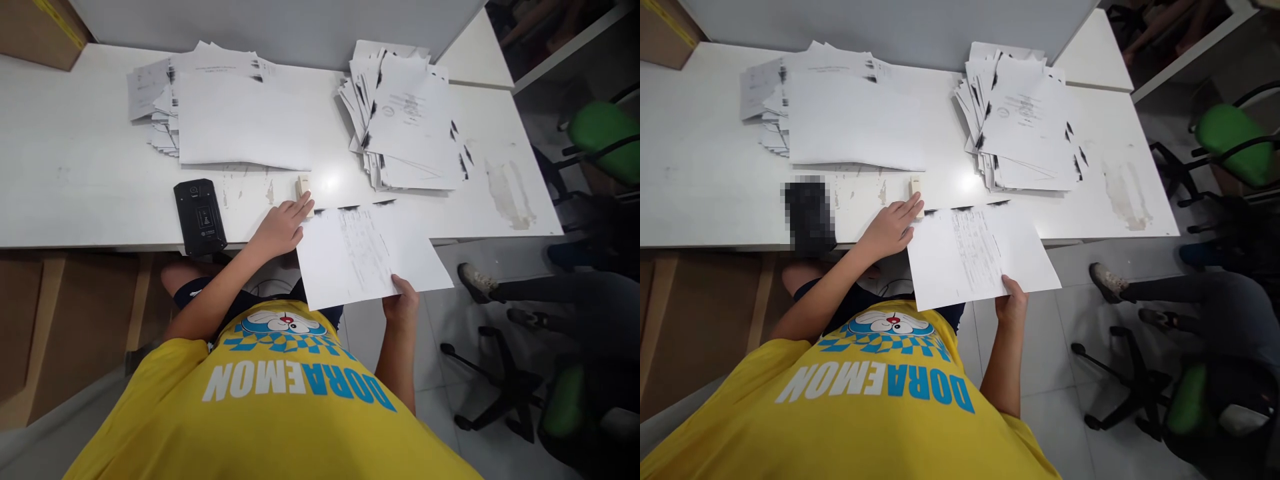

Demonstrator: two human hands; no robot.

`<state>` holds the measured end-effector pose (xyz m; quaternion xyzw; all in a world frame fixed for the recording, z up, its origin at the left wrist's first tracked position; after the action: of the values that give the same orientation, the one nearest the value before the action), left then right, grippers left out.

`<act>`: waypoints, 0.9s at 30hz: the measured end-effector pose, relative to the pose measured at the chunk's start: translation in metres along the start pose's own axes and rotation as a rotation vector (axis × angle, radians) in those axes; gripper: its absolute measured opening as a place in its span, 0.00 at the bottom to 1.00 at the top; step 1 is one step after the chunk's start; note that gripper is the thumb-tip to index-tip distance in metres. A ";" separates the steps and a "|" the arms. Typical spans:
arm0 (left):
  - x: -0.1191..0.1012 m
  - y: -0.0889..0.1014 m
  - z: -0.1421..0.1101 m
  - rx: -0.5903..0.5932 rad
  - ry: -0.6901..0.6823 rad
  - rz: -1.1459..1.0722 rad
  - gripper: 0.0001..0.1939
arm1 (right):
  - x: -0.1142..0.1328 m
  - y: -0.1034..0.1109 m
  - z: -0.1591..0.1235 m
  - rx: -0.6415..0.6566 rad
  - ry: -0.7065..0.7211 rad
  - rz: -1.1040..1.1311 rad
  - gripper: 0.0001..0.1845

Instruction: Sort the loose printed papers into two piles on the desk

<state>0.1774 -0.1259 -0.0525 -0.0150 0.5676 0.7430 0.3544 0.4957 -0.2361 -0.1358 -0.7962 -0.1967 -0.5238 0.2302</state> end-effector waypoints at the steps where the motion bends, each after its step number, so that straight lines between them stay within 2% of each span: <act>1: -0.001 -0.001 -0.001 0.016 -0.007 0.031 0.32 | 0.003 0.000 0.000 -0.003 0.006 -0.003 0.28; 7: -0.006 -0.003 -0.004 0.077 -0.045 0.193 0.31 | 0.017 -0.003 -0.001 -0.024 0.028 -0.007 0.28; 11: -0.009 -0.004 -0.005 0.096 -0.054 0.239 0.31 | 0.026 -0.003 -0.001 -0.082 0.060 -0.006 0.28; 19: -0.012 -0.004 -0.007 0.049 -0.034 0.263 0.30 | 0.048 -0.017 -0.004 -0.032 0.151 -0.030 0.23; 24: -0.009 -0.005 -0.007 0.017 -0.032 0.268 0.29 | 0.057 -0.013 -0.008 -0.125 0.198 -0.019 0.25; 27: -0.008 -0.006 -0.007 0.012 -0.029 0.265 0.30 | 0.059 -0.015 -0.013 -0.105 0.191 -0.032 0.28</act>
<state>0.1840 -0.1358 -0.0564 0.0729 0.5641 0.7799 0.2613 0.5000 -0.2273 -0.0747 -0.7503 -0.1588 -0.6106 0.1975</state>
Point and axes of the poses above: each hand's wrist, its own z-axis towards the middle knuckle, its own y-axis out of the back of the hand, x = y × z, the point moved 9 cm from there along z, towards the middle knuckle, and after that the axes turned 14 degrees about -x, right-handed, at the moved point
